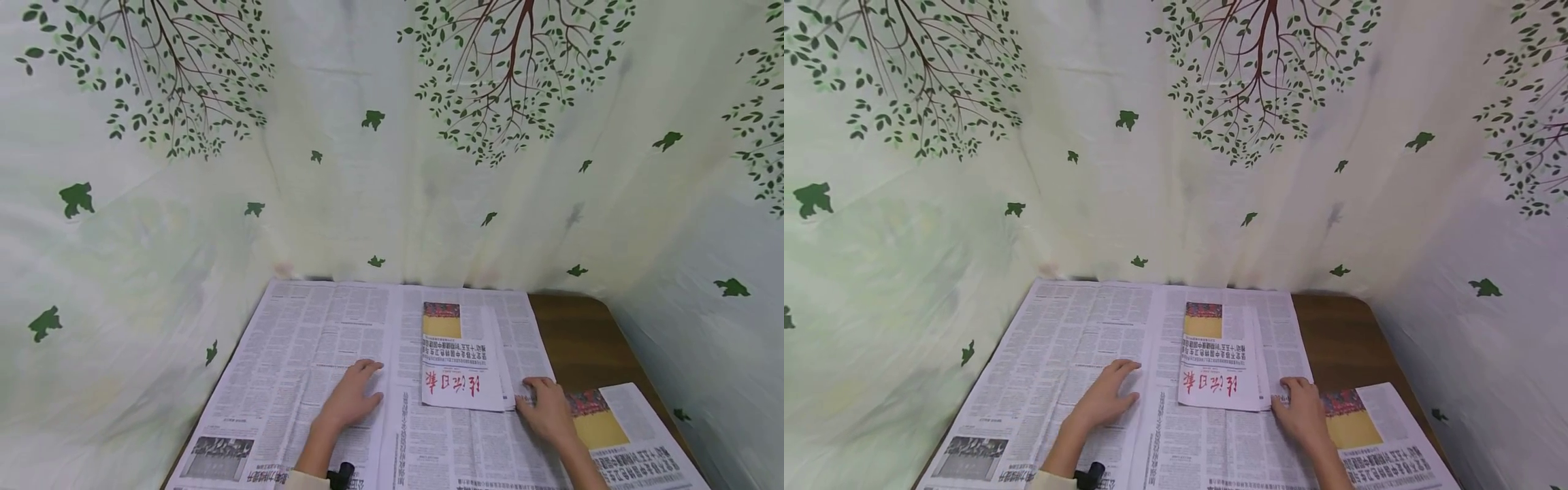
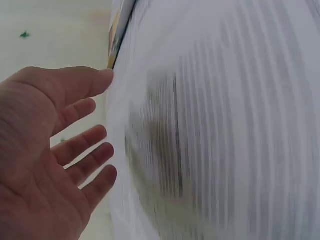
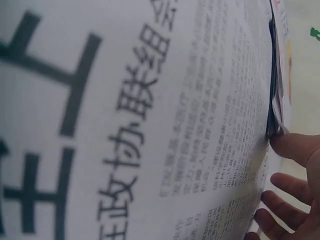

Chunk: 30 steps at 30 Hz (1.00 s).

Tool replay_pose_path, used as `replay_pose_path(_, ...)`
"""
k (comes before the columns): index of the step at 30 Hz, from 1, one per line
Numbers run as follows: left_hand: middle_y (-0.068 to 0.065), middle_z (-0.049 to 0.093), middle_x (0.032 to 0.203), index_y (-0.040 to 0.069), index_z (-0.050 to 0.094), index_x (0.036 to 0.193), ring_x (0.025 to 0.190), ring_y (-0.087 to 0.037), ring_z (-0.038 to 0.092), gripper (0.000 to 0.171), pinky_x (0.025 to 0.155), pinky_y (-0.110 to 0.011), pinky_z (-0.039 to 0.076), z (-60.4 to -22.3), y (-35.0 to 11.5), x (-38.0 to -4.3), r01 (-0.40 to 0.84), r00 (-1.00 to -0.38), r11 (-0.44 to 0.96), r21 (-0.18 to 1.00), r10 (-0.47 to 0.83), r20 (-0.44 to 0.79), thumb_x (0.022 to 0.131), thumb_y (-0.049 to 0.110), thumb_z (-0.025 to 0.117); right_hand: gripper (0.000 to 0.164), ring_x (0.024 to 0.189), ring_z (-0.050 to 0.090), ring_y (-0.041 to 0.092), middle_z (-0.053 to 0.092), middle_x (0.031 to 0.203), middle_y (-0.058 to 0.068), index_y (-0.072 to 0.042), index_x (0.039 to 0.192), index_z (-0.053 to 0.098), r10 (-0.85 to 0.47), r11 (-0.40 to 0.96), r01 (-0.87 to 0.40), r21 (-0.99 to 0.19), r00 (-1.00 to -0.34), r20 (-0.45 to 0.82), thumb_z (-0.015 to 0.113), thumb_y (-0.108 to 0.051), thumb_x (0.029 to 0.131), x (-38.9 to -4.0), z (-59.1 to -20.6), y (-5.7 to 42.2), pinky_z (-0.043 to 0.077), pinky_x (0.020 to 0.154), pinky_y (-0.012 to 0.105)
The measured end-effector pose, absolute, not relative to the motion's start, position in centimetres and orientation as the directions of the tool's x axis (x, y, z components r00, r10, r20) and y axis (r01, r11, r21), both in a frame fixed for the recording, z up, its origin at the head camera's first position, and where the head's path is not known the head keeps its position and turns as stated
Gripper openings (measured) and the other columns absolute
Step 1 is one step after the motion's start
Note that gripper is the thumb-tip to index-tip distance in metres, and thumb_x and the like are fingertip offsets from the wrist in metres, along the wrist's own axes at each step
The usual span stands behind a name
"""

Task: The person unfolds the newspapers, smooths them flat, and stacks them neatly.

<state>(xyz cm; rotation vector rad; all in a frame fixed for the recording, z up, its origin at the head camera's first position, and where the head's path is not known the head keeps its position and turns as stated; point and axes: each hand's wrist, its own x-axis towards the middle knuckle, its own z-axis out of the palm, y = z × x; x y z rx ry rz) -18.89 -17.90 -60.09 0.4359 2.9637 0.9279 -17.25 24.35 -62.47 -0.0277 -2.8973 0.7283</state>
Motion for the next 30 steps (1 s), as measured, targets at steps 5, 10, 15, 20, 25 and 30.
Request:
replay_pose_path(5, -0.009, 0.058, 0.141, 0.014, 0.062, 0.139, 0.130, -0.031, 0.057, 0.048, 0.107, -0.050, 0.049, -60.5, -13.7, -19.7, 0.305, -0.944, 0.748, 0.589, 0.318, 0.085, 0.093, 0.023, 0.075, 0.039, 0.114, 0.059, 0.049, 0.065, 0.121, 0.025, -0.002, 0.115, 0.071, 0.062, 0.884, -0.014, -0.467, -0.987, 0.148, 0.079, -0.024, 0.084, -16.9, -62.7, 24.6, 0.047, 0.084, 0.067)
replay_pose_path(10, -0.004, 0.061, 0.135, 0.014, 0.067, 0.134, 0.125, -0.025, 0.057, 0.042, 0.104, -0.044, 0.051, -60.9, -10.3, -20.2, 0.332, -0.939, 0.754, 0.567, 0.323, 0.120, 0.093, 0.022, 0.074, 0.034, 0.112, 0.060, 0.047, 0.068, 0.119, 0.021, -0.006, 0.111, 0.073, 0.043, 0.883, -0.049, -0.467, -0.982, 0.184, 0.080, -0.024, 0.083, -16.7, -62.8, 24.7, 0.048, 0.079, 0.065)
replay_pose_path(15, -0.001, 0.065, 0.127, 0.015, 0.072, 0.125, 0.121, -0.023, 0.059, 0.034, 0.103, -0.038, 0.052, -61.8, -7.8, -20.9, 0.398, -0.916, 0.762, 0.510, 0.356, 0.184, 0.092, 0.022, 0.075, 0.027, 0.111, 0.061, 0.046, 0.070, 0.116, 0.017, -0.009, 0.107, 0.075, 0.021, 0.880, -0.084, -0.467, -0.976, 0.216, 0.079, -0.020, 0.083, -16.7, -62.7, 24.4, 0.049, 0.084, 0.066)
replay_pose_path(20, 0.000, 0.065, 0.127, 0.018, 0.073, 0.121, 0.115, -0.022, 0.060, 0.030, 0.100, -0.039, 0.052, -62.9, -6.6, -21.4, 0.358, -0.934, 0.783, 0.509, 0.305, 0.187, 0.091, 0.020, 0.076, 0.024, 0.111, 0.062, 0.045, 0.070, 0.117, 0.016, -0.010, 0.106, 0.076, 0.002, 0.876, -0.093, -0.473, -0.980, 0.197, 0.079, -0.018, 0.084, -16.9, -62.6, 23.9, 0.049, 0.087, 0.065)
replay_pose_path(25, -0.003, 0.067, 0.126, 0.016, 0.072, 0.120, 0.111, -0.021, 0.064, 0.028, 0.096, -0.039, 0.054, -62.7, -6.1, -21.6, 0.320, -0.947, 0.725, 0.610, 0.271, 0.175, 0.093, 0.011, 0.072, 0.022, 0.111, 0.061, 0.045, 0.070, 0.116, 0.015, -0.011, 0.104, 0.076, -0.001, 0.873, -0.105, -0.477, -0.977, 0.214, 0.079, -0.016, 0.083, -17.0, -62.5, 23.7, 0.048, 0.084, 0.065)
replay_pose_path(30, -0.003, 0.071, 0.111, 0.011, 0.072, 0.116, 0.092, -0.012, 0.061, 0.023, 0.081, -0.031, 0.053, -62.2, -6.5, -21.0, 0.307, -0.951, 0.698, 0.647, 0.256, 0.175, 0.093, 0.009, 0.073, 0.024, 0.106, 0.062, 0.042, 0.071, 0.113, 0.014, -0.009, 0.104, 0.075, -0.040, 0.858, -0.155, -0.490, -0.971, 0.236, 0.078, -0.013, 0.080, -17.1, -62.9, 23.5, 0.049, 0.081, 0.063)
